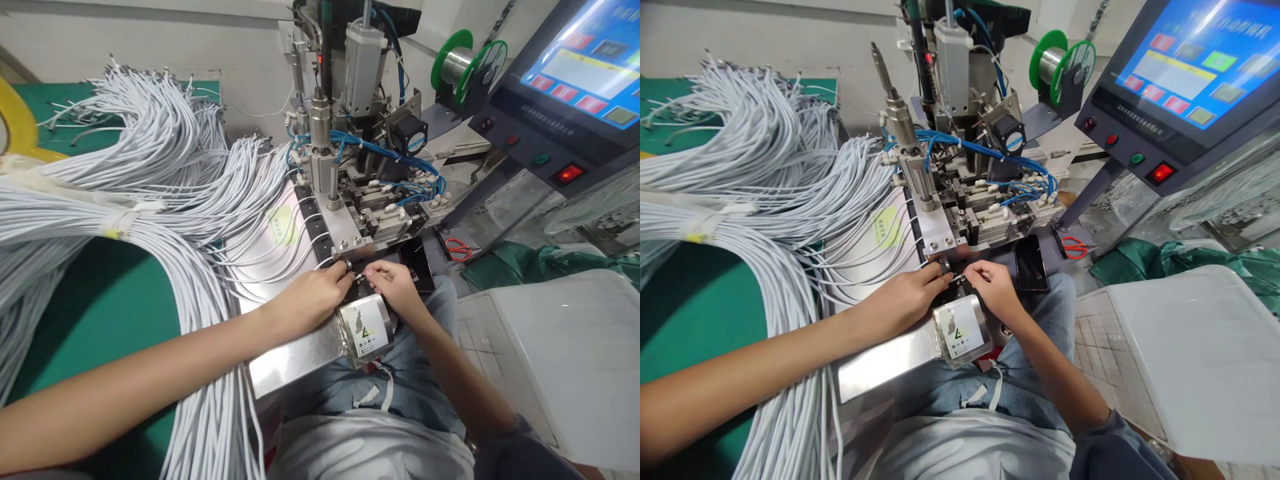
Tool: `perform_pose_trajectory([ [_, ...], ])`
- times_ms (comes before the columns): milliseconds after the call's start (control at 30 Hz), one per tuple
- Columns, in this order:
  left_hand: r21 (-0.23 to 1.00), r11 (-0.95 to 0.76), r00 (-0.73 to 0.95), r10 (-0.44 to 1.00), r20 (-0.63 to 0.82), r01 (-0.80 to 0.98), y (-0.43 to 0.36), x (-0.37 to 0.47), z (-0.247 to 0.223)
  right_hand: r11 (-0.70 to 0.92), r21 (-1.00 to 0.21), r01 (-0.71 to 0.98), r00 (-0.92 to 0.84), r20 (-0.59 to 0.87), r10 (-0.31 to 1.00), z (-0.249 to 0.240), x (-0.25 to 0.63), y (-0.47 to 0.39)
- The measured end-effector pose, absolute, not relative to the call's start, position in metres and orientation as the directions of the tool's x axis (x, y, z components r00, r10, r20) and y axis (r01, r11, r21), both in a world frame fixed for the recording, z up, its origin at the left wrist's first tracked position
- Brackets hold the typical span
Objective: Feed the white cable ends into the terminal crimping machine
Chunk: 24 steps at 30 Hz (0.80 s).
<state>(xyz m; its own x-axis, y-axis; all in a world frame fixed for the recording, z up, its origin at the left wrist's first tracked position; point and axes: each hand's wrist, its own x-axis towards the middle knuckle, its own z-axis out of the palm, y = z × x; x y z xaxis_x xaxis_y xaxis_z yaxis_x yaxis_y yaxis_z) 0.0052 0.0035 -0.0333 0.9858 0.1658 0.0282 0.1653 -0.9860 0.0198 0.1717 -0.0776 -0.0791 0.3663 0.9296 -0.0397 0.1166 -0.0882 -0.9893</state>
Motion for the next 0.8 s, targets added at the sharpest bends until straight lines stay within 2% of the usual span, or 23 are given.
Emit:
perform_pose_trajectory([
  [533, -0.145, -0.986, 0.992, 0.092, -0.085, 0.079, 0.0003, 0.0093, -0.0242, -0.107, -0.985, 0.133, 0.302, -0.063, 0.951, -0.0835, 0.1723, -0.0767],
  [800, -0.159, -0.985, 0.994, 0.072, -0.080, 0.059, 0.0005, 0.0089, -0.0258, -0.096, -0.985, 0.142, 0.334, -0.044, 0.941, -0.0816, 0.1723, -0.0713],
])
